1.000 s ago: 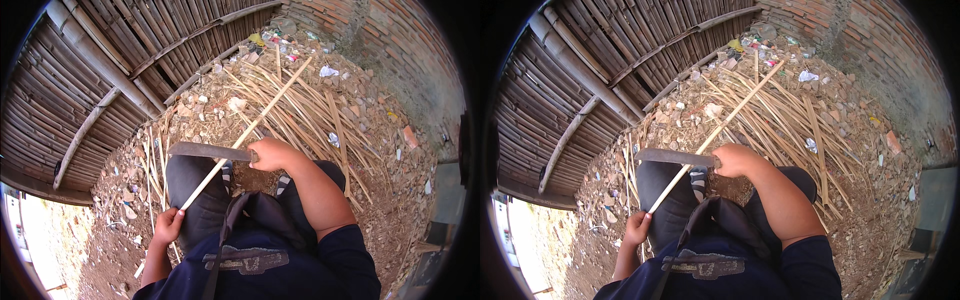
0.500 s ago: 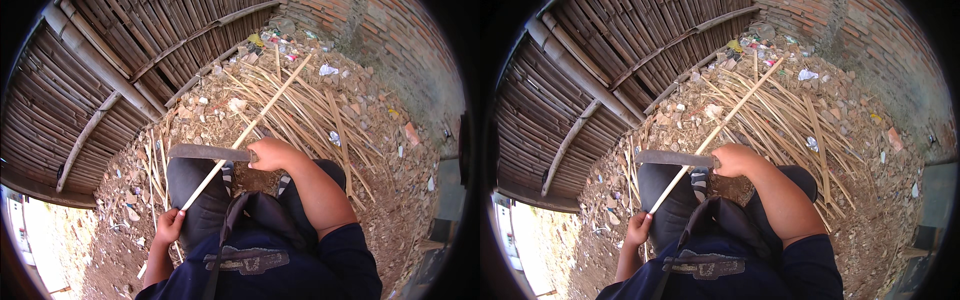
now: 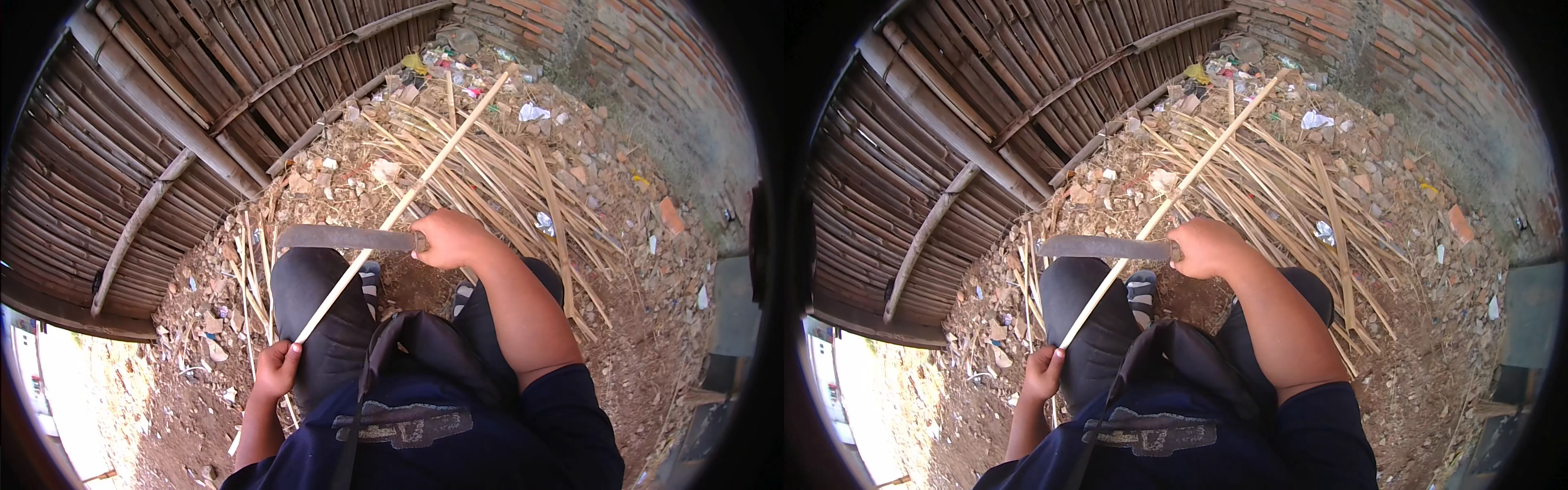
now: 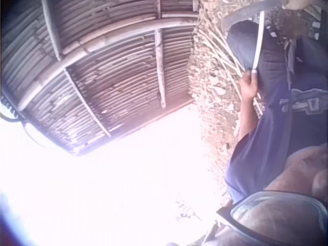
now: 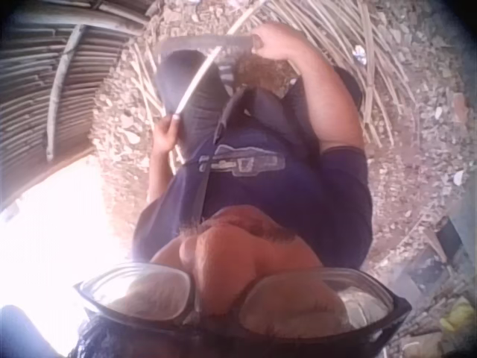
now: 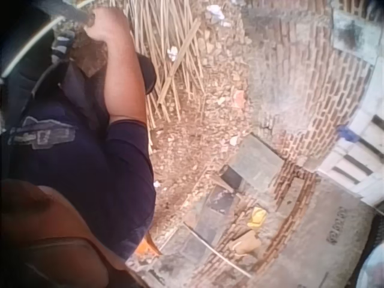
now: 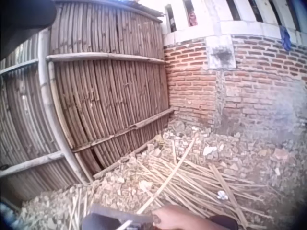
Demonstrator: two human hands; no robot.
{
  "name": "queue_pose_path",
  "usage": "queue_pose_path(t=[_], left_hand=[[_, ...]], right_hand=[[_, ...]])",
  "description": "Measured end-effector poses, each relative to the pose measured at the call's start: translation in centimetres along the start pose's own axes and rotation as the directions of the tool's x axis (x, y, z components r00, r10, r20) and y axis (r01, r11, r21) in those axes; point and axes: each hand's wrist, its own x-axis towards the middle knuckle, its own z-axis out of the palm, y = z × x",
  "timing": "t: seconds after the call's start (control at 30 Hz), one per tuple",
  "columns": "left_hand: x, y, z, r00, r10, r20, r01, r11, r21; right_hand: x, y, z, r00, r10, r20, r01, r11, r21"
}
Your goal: The person is shaving thin strips of bamboo with a machete while sitting on the ground.
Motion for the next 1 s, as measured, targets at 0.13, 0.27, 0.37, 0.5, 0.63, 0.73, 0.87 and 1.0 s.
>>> queue_pose_path(t=[0.13, 0.27, 0.37, 0.5, 0.63, 0.73, 0.87, 1.0], left_hand=[[-0.2, 0.0, 0.2, 0.999, -0.028, -0.028, 0.029, 0.999, 0.029], [-0.2, 1.2, 0.0, 1.0, -0.013, -0.017, 0.013, 1.0, 0.014], [-0.2, 0.5, 0.2, 1.0, -0.026, -0.016, 0.026, 1.0, -0.013], [-0.2, 0.4, 0.2, 0.999, -0.034, -0.032, 0.034, 0.999, 0.011], [-0.2, 0.7, 0.0, 0.999, -0.031, -0.022, 0.032, 0.999, 0.033], [-0.2, 0.1, -0.2, 0.999, -0.035, -0.009, 0.035, 0.999, -0.011], [0.0, 0.5, -0.1, 0.998, -0.066, 0.024, 0.067, 0.996, -0.051], [-0.1, 0.4, -0.3, 0.998, -0.057, 0.018, 0.056, 0.998, 0.005]], right_hand=[[-0.8, -1.7, 0.0, 0.999, 0.021, -0.043, -0.022, 0.999, -0.031], [0.0, -1.2, 0.3, 1.0, -0.01, -0.01, 0.009, 0.999, -0.039], [1.0, -0.5, 1.1, 1.0, -0.013, 0.002, 0.013, 1.0, -0.025], [1.5, -1.4, 1.7, 0.999, 0.045, 0.02, -0.043, 0.996, -0.075], [1.3, -1.9, 2.1, 1.0, -0.025, 0.002, 0.025, 0.996, -0.083], [0.7, -1.8, 0.8, 0.999, -0.051, -0.003, 0.05, 0.994, -0.098], [1.4, 0.8, 0.7, 1.0, 0.023, -0.003, -0.023, 0.999, 0.033], [1.0, -1.0, 0.8, 0.994, 0.112, 0.009, -0.112, 0.994, -0.01]])
